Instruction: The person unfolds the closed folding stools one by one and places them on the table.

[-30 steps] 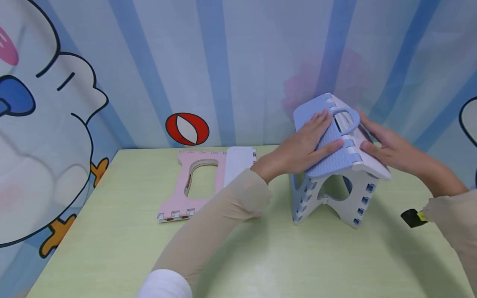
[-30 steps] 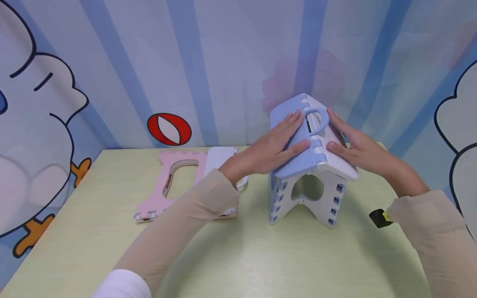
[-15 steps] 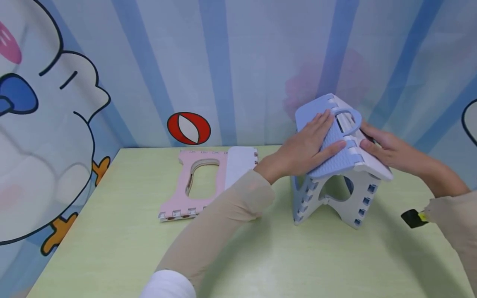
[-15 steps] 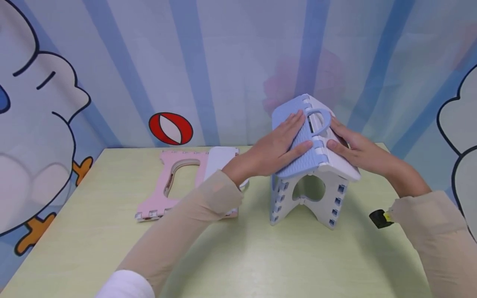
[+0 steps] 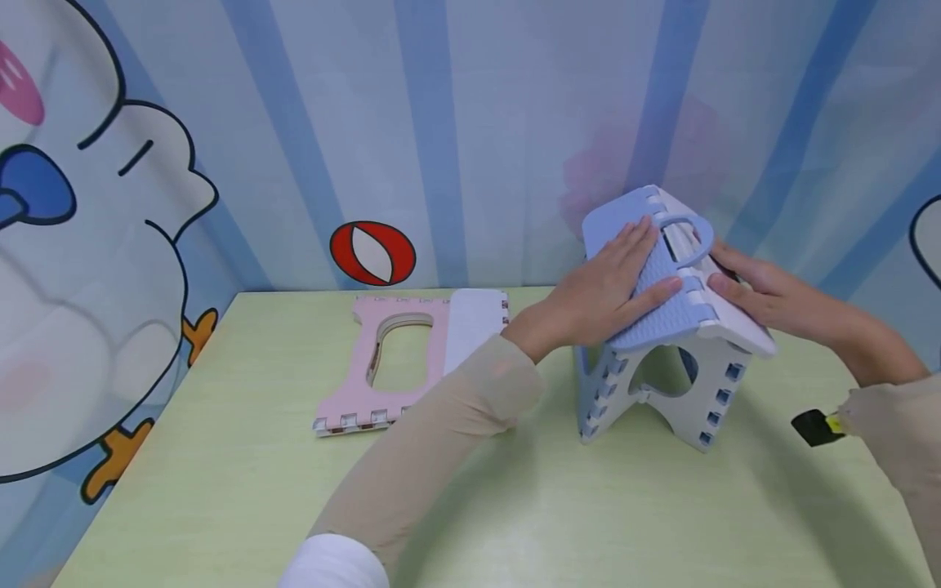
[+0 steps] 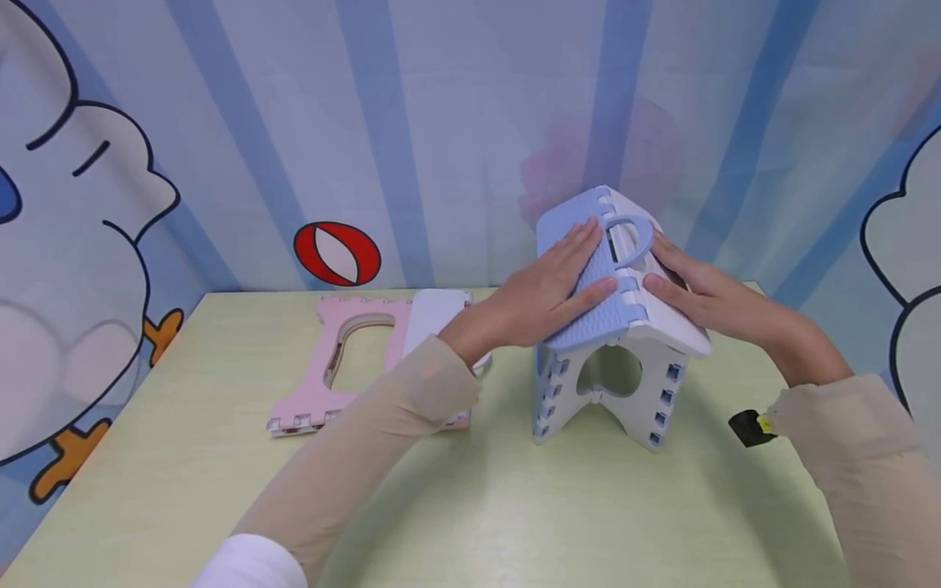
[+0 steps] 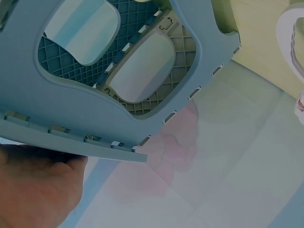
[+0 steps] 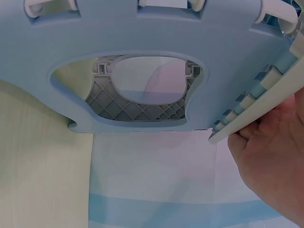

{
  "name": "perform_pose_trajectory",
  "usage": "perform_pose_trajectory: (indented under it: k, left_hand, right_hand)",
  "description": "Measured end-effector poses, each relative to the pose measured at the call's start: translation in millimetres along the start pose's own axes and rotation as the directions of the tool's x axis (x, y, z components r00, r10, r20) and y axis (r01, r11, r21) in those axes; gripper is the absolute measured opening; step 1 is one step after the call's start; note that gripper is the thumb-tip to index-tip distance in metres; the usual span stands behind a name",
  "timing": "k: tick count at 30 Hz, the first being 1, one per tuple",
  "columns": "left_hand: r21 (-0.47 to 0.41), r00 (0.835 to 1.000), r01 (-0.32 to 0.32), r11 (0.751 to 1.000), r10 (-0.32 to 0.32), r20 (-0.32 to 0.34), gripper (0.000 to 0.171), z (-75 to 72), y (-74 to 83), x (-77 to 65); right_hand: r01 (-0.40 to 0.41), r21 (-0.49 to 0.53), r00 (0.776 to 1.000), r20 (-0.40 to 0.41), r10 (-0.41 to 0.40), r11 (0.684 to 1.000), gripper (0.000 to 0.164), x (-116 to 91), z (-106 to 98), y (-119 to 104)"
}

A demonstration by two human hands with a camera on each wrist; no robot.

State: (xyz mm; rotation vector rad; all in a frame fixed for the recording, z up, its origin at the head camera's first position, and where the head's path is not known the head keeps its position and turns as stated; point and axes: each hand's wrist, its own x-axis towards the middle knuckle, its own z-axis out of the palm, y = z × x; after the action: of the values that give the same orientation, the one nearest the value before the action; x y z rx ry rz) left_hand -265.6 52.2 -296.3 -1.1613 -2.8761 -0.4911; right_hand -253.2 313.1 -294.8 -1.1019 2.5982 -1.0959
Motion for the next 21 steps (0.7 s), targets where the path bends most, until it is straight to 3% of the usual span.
perform_pose_trajectory:
  k: [21]
  left_hand:
    - [0.036, 1.0, 0.009, 0.999, -0.01, 0.025, 0.076, -2.7, 0.5, -0.4]
  right_hand:
    - [-0.032, 0.003, 0.999, 0.006, 0.032, 0.999, 0.068, 1.1, 1.3, 0.7]
